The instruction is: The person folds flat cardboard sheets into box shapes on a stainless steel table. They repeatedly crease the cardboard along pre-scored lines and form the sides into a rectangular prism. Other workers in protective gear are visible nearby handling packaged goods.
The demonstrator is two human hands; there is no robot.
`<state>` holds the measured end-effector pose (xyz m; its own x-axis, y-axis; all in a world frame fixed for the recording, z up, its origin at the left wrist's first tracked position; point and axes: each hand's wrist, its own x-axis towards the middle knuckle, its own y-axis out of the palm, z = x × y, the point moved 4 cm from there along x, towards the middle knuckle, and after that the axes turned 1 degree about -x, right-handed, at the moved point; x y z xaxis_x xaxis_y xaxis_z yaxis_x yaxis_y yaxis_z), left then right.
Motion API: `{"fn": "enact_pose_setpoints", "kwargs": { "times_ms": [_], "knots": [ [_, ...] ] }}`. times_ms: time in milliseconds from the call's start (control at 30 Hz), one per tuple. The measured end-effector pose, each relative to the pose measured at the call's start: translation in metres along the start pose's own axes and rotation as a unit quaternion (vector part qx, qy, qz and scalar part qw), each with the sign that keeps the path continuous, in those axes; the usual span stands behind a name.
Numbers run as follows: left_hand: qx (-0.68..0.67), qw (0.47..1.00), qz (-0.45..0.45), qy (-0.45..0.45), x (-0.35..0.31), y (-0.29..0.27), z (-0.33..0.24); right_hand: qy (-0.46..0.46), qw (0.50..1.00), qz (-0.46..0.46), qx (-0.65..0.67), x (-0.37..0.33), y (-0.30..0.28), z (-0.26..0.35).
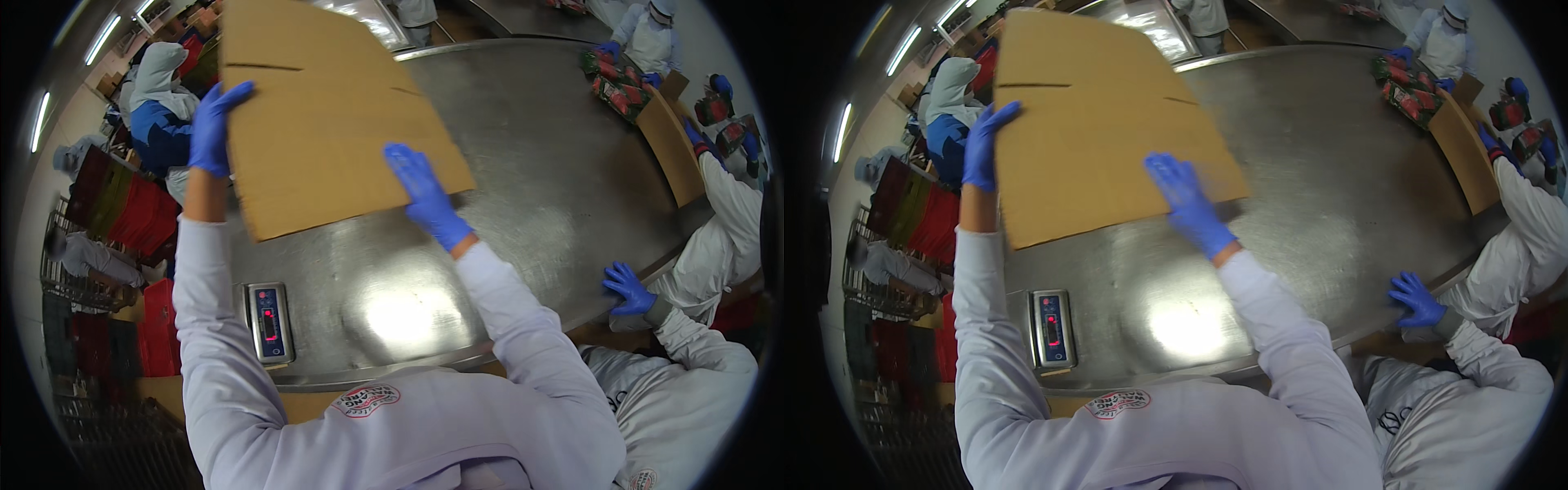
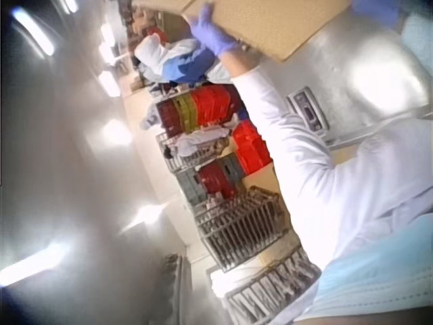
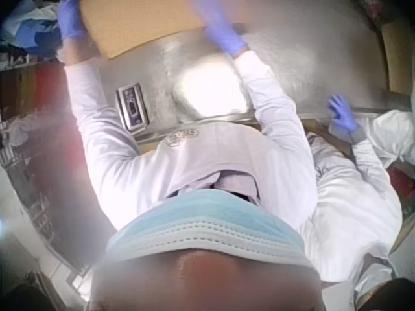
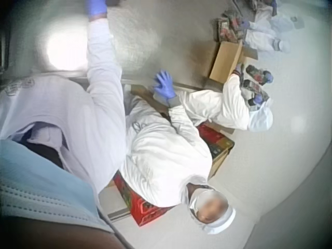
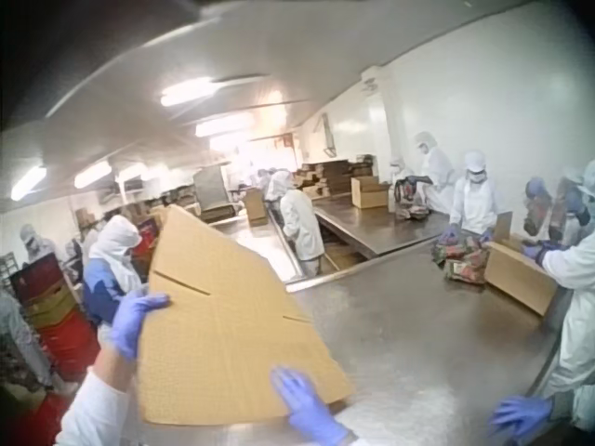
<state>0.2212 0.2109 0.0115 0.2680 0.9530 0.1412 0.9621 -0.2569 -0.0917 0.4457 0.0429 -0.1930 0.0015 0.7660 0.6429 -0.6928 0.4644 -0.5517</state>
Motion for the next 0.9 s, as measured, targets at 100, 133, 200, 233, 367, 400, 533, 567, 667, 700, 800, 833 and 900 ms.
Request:
{"fn": "enact_pose_setpoints", "kwargs": {
  "times_ms": [100, 133, 200, 233, 367, 400, 533, 567, 667, 700, 800, 833, 900],
  "knots": [
    [-0.001, 1.0, -0.021, 0.015, -0.023, -0.081, -0.021, -0.055, 0.997, 0.027, 0.038, 0.032, 0.075, 0.041],
    [0.023, 0.998, -0.058, 0.023, -0.023, -0.109, -0.025, -0.064, 0.996, 0.043, 0.038, 0.041, 0.102, 0.056],
    [0.021, 0.998, -0.056, 0.005, -0.009, -0.161, -0.026, -0.055, 0.992, 0.061, 0.094, 0.063, 0.155, 0.082],
    [0.049, 0.996, -0.069, -0.004, 0.003, -0.185, -0.019, -0.028, 0.989, 0.1, 0.105, 0.07, 0.18, 0.091],
    [0.088, 0.992, -0.062, -0.066, 0.062, -0.245, 0.032, 0.022, 0.987, 0.124, 0.101, 0.092, 0.243, 0.092],
    [0.096, 0.986, -0.081, -0.111, 0.077, -0.252, 0.05, 0.039, 0.988, 0.126, 0.085, 0.095, 0.252, 0.084],
    [0.057, 0.996, -0.011, -0.065, 0.129, -0.252, 0.08, 0.085, 0.989, 0.125, 0.0, 0.112, 0.27, 0.051],
    [0.055, 0.996, 0.03, -0.064, 0.138, -0.246, 0.082, 0.083, 0.991, 0.104, 0.004, 0.114, 0.27, 0.046],
    [0.05, 0.99, 0.042, -0.123, 0.155, -0.22, 0.099, 0.13, 0.987, 0.095, -0.022, 0.104, 0.257, 0.028],
    [0.061, 0.989, 0.052, -0.128, 0.157, -0.196, 0.116, 0.157, 0.983, 0.095, -0.03, 0.089, 0.243, 0.016],
    [0.069, 0.986, 0.116, -0.101, 0.167, -0.097, 0.162, 0.253, 0.951, 0.123, -0.127, 0.036, 0.197, -0.016],
    [0.033, 0.983, 0.146, -0.103, 0.165, -0.059, 0.174, 0.24, 0.955, 0.078, -0.153, 0.022, 0.174, -0.026],
    [0.002, 0.982, 0.166, -0.091, 0.164, -0.009, 0.169, 0.233, 0.955, 0.053, -0.175, 0.006, 0.143, -0.042]
  ]
}}
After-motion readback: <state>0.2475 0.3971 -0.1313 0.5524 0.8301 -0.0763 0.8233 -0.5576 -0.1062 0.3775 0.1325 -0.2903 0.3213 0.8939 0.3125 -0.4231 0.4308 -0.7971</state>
